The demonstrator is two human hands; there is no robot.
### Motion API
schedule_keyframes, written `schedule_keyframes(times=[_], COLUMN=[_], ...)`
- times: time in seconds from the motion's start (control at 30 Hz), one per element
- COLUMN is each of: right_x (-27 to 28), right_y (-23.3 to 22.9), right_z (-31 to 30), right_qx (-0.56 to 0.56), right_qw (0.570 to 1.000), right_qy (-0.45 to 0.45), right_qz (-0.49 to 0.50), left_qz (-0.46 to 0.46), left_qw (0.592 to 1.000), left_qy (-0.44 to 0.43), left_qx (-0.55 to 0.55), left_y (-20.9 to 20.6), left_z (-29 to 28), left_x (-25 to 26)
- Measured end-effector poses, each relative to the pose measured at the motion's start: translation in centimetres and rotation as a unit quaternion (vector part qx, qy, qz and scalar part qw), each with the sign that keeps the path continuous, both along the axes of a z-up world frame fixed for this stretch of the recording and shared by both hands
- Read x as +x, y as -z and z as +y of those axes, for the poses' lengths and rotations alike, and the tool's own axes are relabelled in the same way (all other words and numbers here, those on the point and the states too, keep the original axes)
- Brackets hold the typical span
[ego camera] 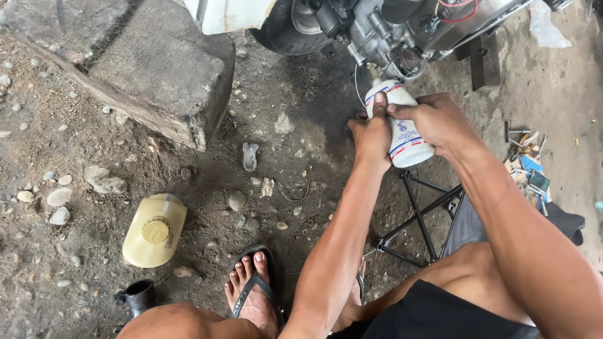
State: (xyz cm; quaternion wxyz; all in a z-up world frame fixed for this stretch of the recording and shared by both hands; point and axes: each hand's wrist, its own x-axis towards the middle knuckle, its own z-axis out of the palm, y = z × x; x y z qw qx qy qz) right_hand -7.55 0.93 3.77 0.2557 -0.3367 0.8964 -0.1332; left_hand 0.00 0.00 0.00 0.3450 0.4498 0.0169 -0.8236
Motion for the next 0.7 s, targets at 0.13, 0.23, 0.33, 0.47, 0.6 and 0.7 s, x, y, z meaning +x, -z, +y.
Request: schedule_keyframes(times=[0.13,0.23,0.33,0.47,0.6,0.7], right_x=[0.4,0.2,-0.1,-0.8,-0.6,0.3], right_y=[-0.2,-0.4,-0.4,-0.1,0.0,-1.4], right_z=[-0.2,-0.1,-0.3,-0.4,-0.5,-0.4], right_qx=[-0.016,-0.012,-0.005,0.013,0.027,0.035], right_qw=[0.999,1.000,1.000,0.999,0.996,0.995], right_qy=[-0.009,0.000,-0.002,-0.019,-0.047,-0.051], right_qz=[0.029,0.018,-0.004,-0.034,-0.064,-0.080], left_qz=[0.023,0.013,0.007,0.052,0.198,0.273], left_qw=[0.999,0.999,0.999,0.997,0.976,0.958], left_qy=[-0.011,-0.038,-0.029,-0.062,-0.094,-0.087], left_qx=[-0.027,-0.025,-0.027,-0.018,0.003,-0.011], left_y=[-1.9,-2.3,-2.1,-1.2,7.1,10.0], left_z=[-0.5,0.0,0.0,-0.5,0.0,0.0], left_x=[0.5,-0.2,-0.7,-2.4,-5.8,-6.8])
